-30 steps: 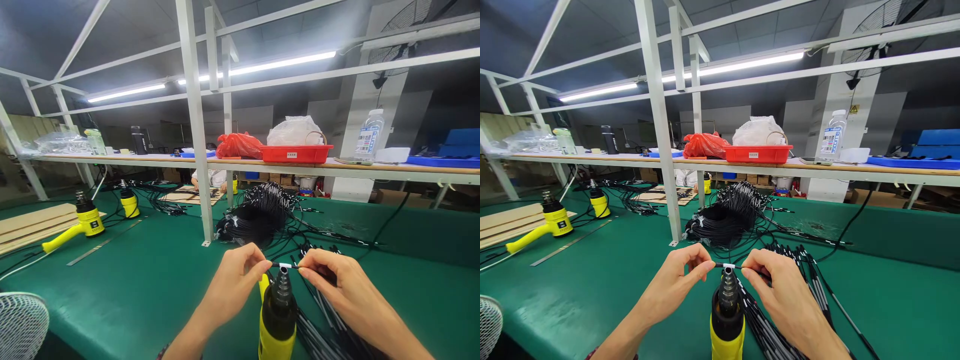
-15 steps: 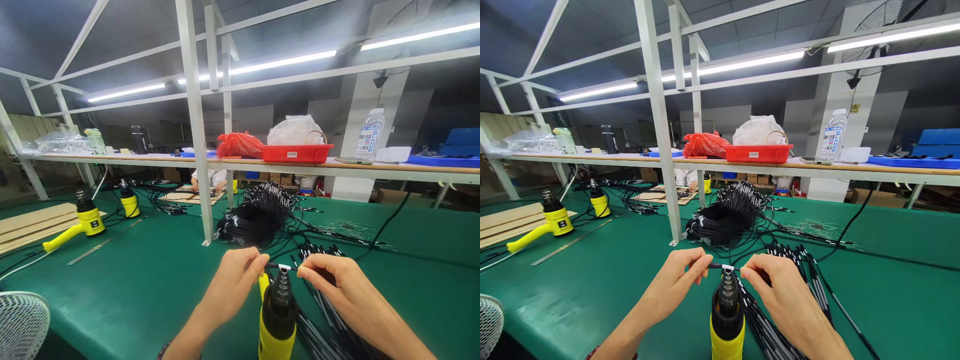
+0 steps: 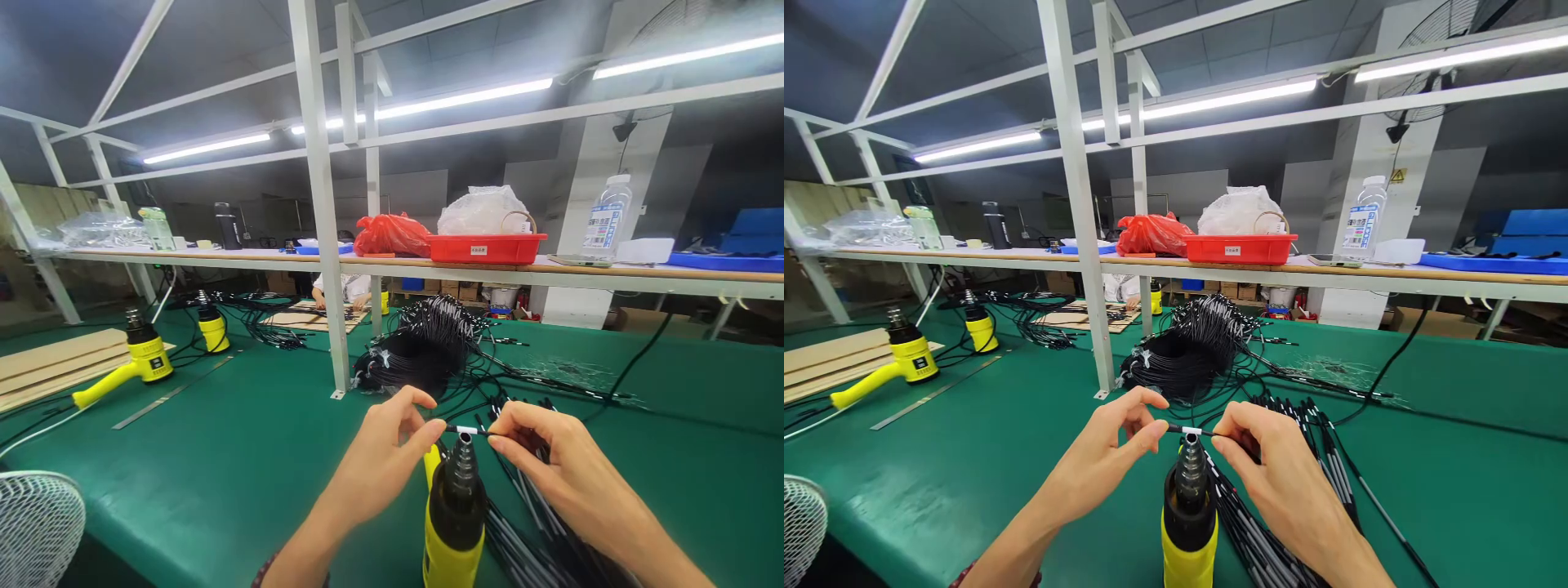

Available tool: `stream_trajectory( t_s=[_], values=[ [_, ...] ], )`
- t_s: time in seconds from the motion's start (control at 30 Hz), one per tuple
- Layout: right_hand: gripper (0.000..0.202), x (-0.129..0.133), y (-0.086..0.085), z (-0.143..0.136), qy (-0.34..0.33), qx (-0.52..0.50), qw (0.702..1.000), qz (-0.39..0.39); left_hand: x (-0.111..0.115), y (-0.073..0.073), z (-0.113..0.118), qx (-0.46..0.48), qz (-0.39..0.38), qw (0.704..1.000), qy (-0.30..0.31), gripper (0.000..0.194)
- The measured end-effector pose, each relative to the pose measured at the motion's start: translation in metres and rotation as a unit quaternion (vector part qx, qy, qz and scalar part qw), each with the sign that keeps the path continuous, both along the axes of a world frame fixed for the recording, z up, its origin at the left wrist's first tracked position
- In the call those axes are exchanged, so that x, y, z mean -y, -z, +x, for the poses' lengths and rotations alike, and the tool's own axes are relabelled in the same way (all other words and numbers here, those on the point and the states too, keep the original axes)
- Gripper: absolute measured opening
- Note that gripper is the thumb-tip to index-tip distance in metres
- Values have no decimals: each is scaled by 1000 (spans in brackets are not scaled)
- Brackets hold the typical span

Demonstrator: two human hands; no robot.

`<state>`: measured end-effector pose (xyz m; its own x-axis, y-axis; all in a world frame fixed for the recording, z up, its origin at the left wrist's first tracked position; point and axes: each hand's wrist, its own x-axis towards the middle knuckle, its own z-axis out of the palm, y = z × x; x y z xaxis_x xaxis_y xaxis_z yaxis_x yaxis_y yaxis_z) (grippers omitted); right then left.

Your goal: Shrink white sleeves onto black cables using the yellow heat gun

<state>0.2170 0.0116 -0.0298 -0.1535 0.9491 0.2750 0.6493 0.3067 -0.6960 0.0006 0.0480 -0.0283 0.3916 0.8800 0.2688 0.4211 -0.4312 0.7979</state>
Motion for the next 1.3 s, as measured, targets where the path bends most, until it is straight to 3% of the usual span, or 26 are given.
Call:
stream_trajectory(
  t_s=[0.2, 0.4, 0.63, 0.77, 0.9, 1.03, 1.2, 1.3],
  values=[
    [29, 2, -3, 0, -15, -10, 1000, -19, 1, 1, 1, -55, 24, 998, 18, 47],
    [37, 2, -4, 2, -9, 24, 999, -31, 1, -3, 1, -18, 15, 999, 25, 35],
    [27, -1, -1, 0, 8, -6, 1000, -1, 3, -5, 4, 31, 15, 999, 29, 13],
    [24, 1, -1, -1, 16, -19, 1000, 2, 1, -4, 5, 30, 21, 999, 20, 12],
    [36, -5, 3, 8, 44, 11, 999, 5, -2, -1, 1, 29, 28, 999, -12, 20],
    [43, -35, 22, 38, 155, 89, 984, 22, -4, 3, -7, 30, 19, 999, -38, 23],
    [30, -73, 71, 71, 310, 141, 940, -14, -7, 11, -23, -6, 21, 998, -52, 31],
    [25, -80, 106, 63, 300, 170, 938, -42, -12, 20, -33, -19, 13, 998, -58, 34]
  ],
)
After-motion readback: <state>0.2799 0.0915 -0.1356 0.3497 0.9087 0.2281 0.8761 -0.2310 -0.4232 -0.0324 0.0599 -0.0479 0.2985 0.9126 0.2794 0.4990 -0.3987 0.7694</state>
